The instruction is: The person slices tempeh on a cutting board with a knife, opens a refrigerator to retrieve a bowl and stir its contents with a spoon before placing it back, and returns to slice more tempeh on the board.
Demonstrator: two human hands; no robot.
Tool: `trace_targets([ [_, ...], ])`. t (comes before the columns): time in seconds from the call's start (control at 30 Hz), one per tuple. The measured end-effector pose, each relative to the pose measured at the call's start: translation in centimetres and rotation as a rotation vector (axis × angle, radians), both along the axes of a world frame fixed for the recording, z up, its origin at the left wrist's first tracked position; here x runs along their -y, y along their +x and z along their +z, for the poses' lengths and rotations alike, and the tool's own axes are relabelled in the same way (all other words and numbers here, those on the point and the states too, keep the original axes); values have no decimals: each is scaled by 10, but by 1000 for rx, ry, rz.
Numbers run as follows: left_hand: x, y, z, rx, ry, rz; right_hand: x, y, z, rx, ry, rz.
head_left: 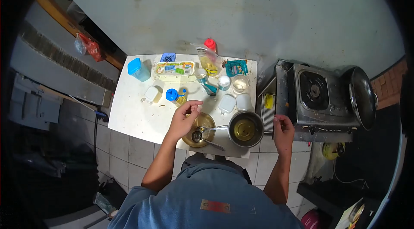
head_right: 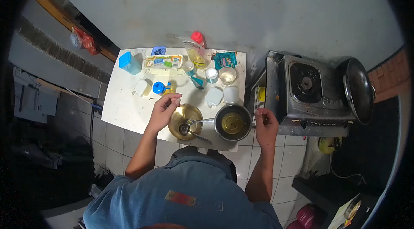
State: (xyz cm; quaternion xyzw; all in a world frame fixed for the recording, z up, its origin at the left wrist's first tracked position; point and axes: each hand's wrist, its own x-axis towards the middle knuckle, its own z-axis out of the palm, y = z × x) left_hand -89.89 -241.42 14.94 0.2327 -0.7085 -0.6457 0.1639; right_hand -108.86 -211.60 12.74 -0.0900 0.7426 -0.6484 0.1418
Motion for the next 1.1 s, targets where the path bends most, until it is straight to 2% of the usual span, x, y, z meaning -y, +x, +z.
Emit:
trace_targets([
  [0.13,1,12,-2,90,-47,102,-13,-11,-11,1,18,-32],
  [0.37,2,27,5,27,-46,226,-25,-11,-1,38,43,-89],
  [0.57,17,31,5,16,-7,300,-65,6,-11,16,74,-273],
  [0.83,26,23,13,41,7,73,-90,88,11,30,162,-524],
  [1.03,14,8,6,-1,-48,-313,-83,200,15,41,190,-705],
  [1.1,7,4,-11,-25,-57,-449,-75,245,25,65,216,-789],
])
